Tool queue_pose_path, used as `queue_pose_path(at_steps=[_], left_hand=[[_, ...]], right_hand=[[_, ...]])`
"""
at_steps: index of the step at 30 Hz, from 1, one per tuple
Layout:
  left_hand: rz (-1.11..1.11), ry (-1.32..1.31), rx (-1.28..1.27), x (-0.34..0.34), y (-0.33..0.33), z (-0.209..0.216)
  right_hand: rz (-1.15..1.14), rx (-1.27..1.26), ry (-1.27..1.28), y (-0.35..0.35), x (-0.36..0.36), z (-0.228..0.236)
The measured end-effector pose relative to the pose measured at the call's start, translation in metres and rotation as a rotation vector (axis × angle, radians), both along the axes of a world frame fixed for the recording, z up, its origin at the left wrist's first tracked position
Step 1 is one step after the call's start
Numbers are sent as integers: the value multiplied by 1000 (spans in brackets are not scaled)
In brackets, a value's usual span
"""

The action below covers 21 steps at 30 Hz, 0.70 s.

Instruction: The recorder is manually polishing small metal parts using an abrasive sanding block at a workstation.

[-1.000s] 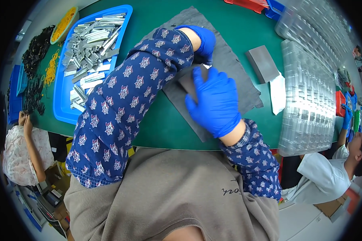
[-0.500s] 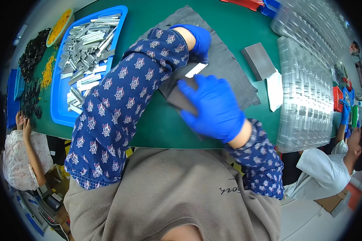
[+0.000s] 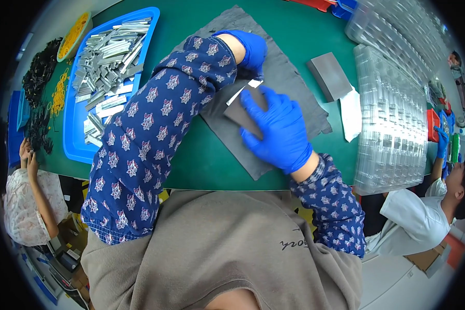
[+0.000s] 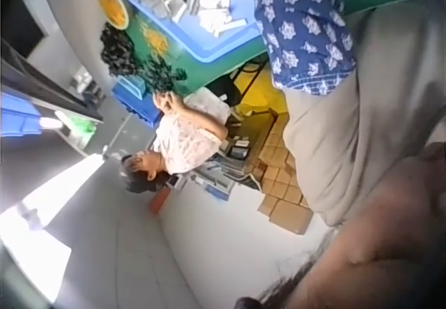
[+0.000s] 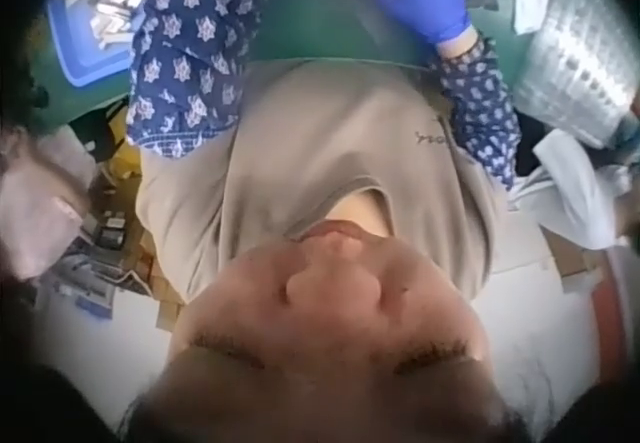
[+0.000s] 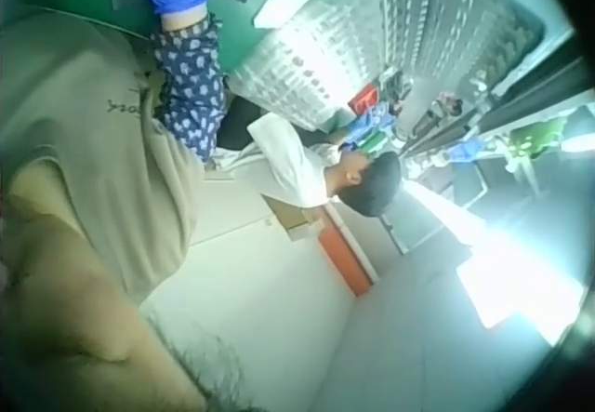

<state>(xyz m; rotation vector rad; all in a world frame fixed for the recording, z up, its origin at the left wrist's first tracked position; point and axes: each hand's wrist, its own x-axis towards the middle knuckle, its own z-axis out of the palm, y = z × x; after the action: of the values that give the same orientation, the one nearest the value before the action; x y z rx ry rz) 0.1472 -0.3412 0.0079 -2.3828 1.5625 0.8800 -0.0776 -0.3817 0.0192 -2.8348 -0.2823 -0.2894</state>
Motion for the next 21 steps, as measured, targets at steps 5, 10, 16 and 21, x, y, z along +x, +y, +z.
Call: queue_pose_path(at_steps=[5,10,16,21], left_hand=[[-63,-101,-168,4,6,-6],[-42,-3,-134,-16,7,25],[5,-54,-204,-18,38,34],[39,-17,-190,-26,50,19]], right_hand=[[-62,6,-26,-18,8,-4],[-42,-2,38,-3,-7,3],[28,91,-2,-8,-7,-4],[22,91,16,-11,-7,-4]])
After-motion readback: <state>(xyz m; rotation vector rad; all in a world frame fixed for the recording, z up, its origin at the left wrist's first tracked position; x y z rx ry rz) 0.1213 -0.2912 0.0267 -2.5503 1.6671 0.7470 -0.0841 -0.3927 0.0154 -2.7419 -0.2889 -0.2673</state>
